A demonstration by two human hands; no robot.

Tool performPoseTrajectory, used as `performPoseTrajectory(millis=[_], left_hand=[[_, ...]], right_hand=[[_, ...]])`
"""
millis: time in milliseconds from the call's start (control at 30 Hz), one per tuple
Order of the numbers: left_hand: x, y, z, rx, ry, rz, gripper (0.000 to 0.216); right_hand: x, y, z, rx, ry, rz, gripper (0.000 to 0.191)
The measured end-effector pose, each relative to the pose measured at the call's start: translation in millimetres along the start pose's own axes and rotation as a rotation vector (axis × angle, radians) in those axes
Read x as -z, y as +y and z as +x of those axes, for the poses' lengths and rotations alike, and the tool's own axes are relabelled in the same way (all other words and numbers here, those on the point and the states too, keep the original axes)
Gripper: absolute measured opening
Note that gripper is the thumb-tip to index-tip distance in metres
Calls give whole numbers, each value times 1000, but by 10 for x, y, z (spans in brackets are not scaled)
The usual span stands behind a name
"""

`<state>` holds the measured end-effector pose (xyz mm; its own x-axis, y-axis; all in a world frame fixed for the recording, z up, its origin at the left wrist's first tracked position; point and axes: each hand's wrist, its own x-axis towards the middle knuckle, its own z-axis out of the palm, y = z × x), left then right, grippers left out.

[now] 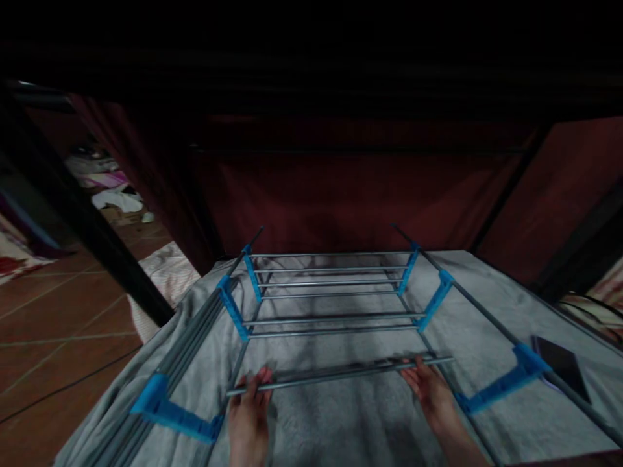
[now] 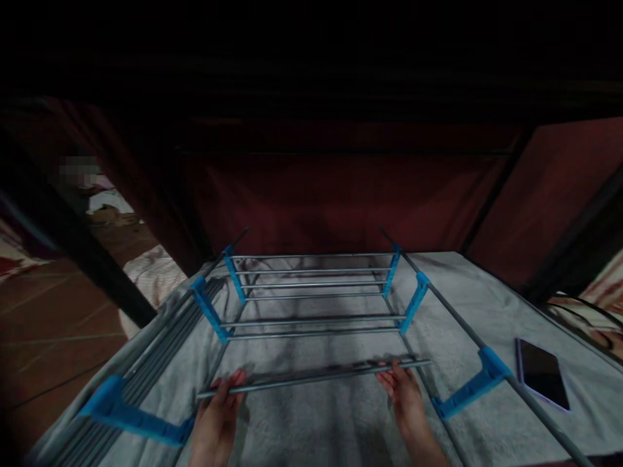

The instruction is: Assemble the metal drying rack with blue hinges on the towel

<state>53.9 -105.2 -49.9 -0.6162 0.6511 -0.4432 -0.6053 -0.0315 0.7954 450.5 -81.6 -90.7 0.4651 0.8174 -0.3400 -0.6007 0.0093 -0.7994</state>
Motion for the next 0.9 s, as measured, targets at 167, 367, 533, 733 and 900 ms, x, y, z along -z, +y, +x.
performPoseTrajectory(millis=[167, 367, 533, 733, 900], left_hand=[[4, 66, 89, 145, -20, -17, 15], [-72, 172, 153, 142, 47, -26, 17], [-144, 197, 206, 79, 61, 68, 19], [-261, 265, -25, 114, 42, 20, 20], [-441, 72, -429, 235, -90, 10, 18]], right_hand=[[-160, -36, 140, -19, 1, 13, 45], [-214, -229, 418, 12, 57, 49, 42], [-212, -370, 566, 30, 103, 60, 48], [-125, -456, 507, 39, 121, 18, 50], [216, -364, 453, 24, 123, -14, 42]])
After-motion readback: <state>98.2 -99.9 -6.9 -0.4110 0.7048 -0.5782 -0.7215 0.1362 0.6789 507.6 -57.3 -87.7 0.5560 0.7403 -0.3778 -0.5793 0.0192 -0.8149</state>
